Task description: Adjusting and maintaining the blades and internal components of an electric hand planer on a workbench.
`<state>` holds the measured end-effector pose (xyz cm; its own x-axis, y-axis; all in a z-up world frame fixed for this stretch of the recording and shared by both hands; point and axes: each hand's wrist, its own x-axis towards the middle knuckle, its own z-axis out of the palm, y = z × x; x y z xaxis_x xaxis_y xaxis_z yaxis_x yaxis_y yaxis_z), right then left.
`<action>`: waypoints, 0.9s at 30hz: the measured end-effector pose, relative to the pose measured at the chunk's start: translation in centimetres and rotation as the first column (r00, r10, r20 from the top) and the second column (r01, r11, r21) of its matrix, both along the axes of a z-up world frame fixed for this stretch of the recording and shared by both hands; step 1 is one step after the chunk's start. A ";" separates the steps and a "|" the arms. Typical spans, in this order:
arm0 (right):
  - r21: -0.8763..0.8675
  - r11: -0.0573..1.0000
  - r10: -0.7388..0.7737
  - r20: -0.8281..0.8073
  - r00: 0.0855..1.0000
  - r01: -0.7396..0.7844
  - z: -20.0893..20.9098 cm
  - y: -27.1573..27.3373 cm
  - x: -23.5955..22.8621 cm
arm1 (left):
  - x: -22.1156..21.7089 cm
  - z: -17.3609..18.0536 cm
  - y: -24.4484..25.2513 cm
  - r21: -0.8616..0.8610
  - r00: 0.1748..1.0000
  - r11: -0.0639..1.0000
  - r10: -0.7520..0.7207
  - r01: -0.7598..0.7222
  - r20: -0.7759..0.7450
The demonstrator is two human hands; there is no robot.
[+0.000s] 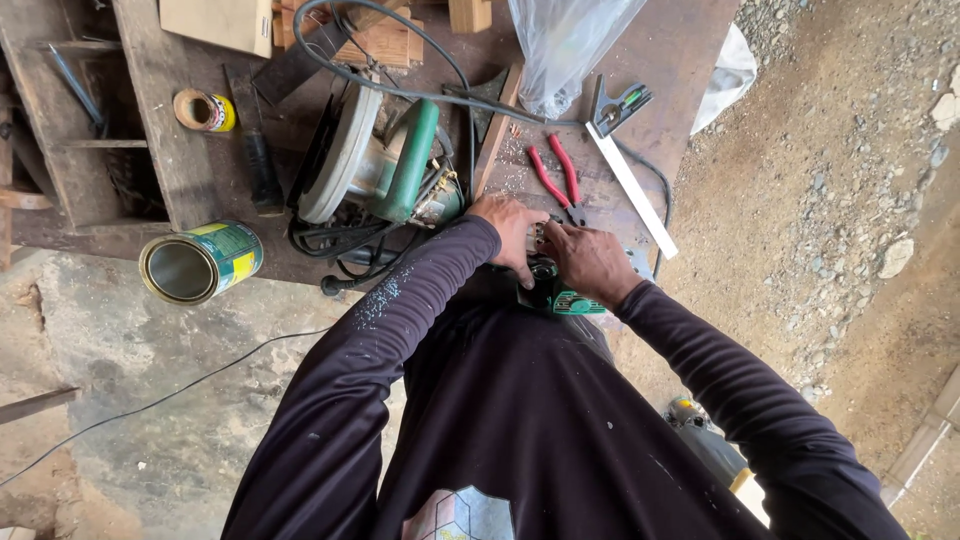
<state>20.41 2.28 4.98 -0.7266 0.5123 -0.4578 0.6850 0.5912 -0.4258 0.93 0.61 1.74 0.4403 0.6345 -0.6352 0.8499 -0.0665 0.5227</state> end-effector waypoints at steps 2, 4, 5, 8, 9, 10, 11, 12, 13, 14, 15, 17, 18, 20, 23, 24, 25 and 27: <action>0.028 1.000 0.003 -0.002 1.000 -0.003 0.7 -0.3 -0.3 | 0.1 0.4 0.2 -0.004 1.000 1.000 -0.001 0.001 -0.004; 0.053 0.999 0.006 -0.006 1.000 -0.005 1.0 -0.7 -0.6 | 0.0 0.8 0.1 -0.011 1.000 1.000 -0.004 0.004 -0.009; 0.042 0.999 -0.026 -0.011 1.000 0.026 1.0 -0.9 -0.7 | 0.0 1.0 0.0 -0.021 1.000 1.000 -0.009 0.009 -0.016; 0.037 0.995 -0.095 0.003 0.995 0.095 0.9 -1.2 -0.6 | 0.0 2.0 0.4 -0.027 1.000 1.000 -0.014 0.013 -0.024; 0.031 0.991 -0.129 0.015 0.991 0.129 0.7 -1.4 -0.5 | 0.0 2.5 0.5 -0.034 0.999 0.999 -0.010 0.009 -0.031; 0.029 0.991 -0.128 0.018 0.992 0.128 0.8 -1.5 -0.7 | 0.0 2.4 0.4 -0.036 1.000 0.999 -0.009 0.008 -0.027; 0.011 0.984 -0.179 0.044 0.983 0.179 0.9 -1.6 -0.8 | -0.1 2.4 0.2 -0.036 0.999 0.999 -0.010 0.009 -0.030; -0.002 0.973 -0.229 0.069 0.971 0.230 0.9 -1.5 -1.0 | -0.1 2.4 0.3 -0.031 0.999 0.999 -0.012 0.011 -0.034; 0.001 0.973 -0.229 0.071 0.971 0.229 1.2 -1.3 -1.0 | -0.1 2.2 0.2 -0.029 0.999 1.000 -0.011 0.010 -0.032; -0.020 0.986 -0.160 0.089 0.983 0.163 1.4 -1.0 -1.1 | -0.3 1.9 0.2 -0.018 1.000 1.000 -0.007 0.007 -0.022; -0.042 0.994 -0.091 0.106 0.990 0.096 1.5 -0.6 -1.3 | -0.5 1.6 0.3 -0.006 1.000 1.000 -0.003 0.003 -0.012; -0.070 0.997 0.018 0.028 0.999 -0.016 1.4 0.8 -1.2 | -0.7 0.6 0.0 -0.008 1.000 1.000 0.005 -0.005 0.016; -0.081 0.989 0.123 -0.053 0.991 -0.127 1.4 1.5 -1.0 | -0.6 0.1 -0.1 -0.002 0.999 1.000 0.011 -0.011 0.044; -0.120 0.979 0.147 -0.161 0.976 -0.167 -1.4 2.3 0.5 | -0.5 0.5 0.0 -0.010 0.999 1.000 0.007 -0.007 0.046; -0.124 0.961 0.199 -0.318 0.927 -0.248 -3.0 3.3 1.1 | -0.7 1.0 0.3 -0.048 1.000 0.999 0.011 -0.010 0.029; -0.097 0.956 0.226 -0.361 0.905 -0.277 -3.3 3.5 1.1 | -0.7 1.1 0.3 -0.080 1.000 0.997 0.012 -0.010 0.016; -0.100 0.954 0.230 -0.359 0.905 -0.282 -3.2 3.0 1.2 | -0.5 0.9 0.1 -0.083 1.000 0.996 0.017 -0.015 0.018; -0.079 0.974 0.199 -0.146 0.969 -0.212 -3.0 2.4 0.9 | -0.6 0.6 0.2 -0.070 1.000 0.998 0.005 -0.004 0.013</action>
<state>21.27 4.72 2.00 -0.8707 0.3051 -0.3857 0.4845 0.6668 -0.5663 0.34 0.79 2.35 0.4460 0.5906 -0.6725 0.8433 -0.0257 0.5368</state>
